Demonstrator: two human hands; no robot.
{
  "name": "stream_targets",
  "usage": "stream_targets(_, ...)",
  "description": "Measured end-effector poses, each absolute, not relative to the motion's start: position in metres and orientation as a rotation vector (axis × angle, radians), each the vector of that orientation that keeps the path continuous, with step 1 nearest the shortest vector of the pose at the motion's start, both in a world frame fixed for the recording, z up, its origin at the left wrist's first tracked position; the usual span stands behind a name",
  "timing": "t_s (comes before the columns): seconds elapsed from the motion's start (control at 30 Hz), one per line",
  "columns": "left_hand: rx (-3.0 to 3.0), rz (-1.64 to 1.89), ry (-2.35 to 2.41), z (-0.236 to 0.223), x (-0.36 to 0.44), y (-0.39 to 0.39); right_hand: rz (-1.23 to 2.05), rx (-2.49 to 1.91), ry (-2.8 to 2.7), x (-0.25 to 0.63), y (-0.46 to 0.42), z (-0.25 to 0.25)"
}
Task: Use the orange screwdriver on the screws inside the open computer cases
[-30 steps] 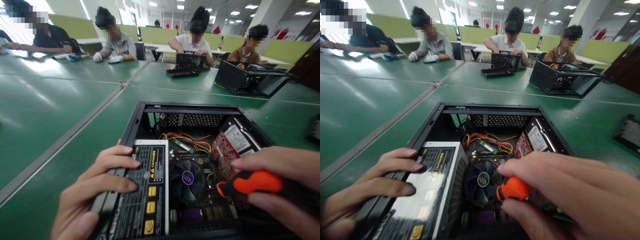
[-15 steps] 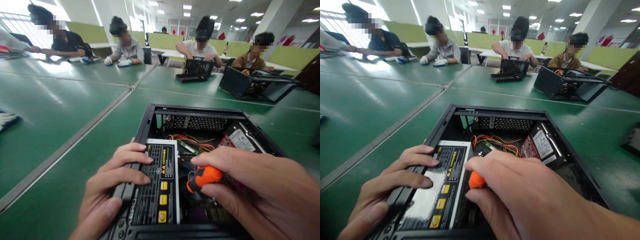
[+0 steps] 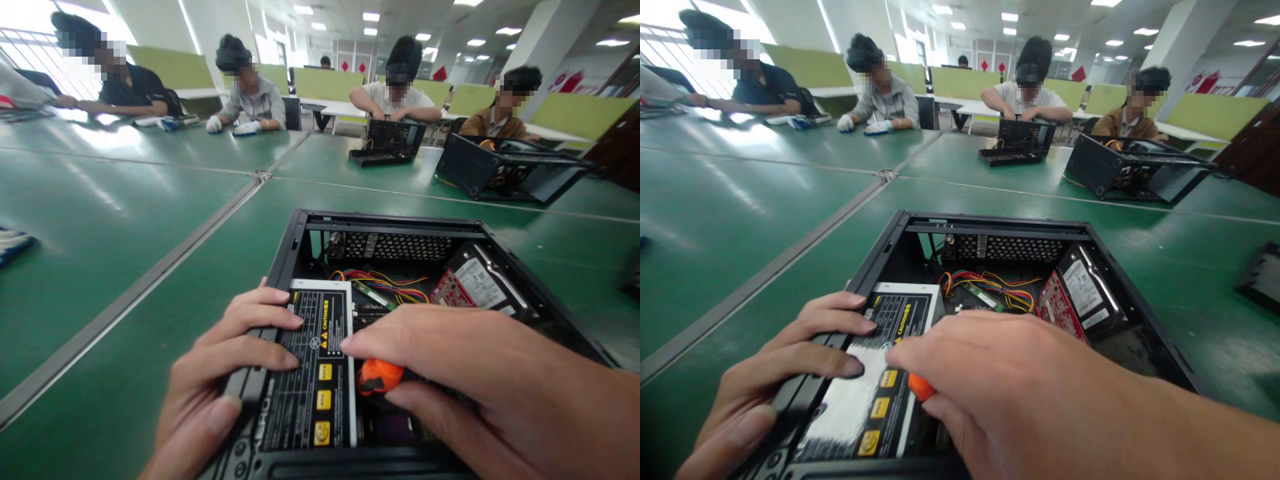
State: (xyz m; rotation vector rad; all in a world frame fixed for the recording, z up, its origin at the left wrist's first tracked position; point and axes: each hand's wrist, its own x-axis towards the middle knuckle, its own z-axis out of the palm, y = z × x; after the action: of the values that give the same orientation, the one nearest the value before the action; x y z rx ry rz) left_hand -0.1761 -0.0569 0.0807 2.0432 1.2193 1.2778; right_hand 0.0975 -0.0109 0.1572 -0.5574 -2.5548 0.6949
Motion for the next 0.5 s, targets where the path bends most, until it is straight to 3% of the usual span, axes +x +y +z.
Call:
stream_targets(0.13, 2.076, 1.251, 1.201, 0.083, -0.177, -0.056, 0.700, -0.682, -2.605, 0.100, -0.011, 0.163)
stream_targets(0.37, 1.971, 1.371, 1.238, 0.079, -0.171, -0.057, 0.209, -0.934, -2.401, 0.105, 0.003, 0.175)
stream_targets(0.5, 2.011, 1.310, 1.233, 0.082, -0.174, -0.056, 0.221, -0.872, -2.494, 0.095, 0.013, 0.165)
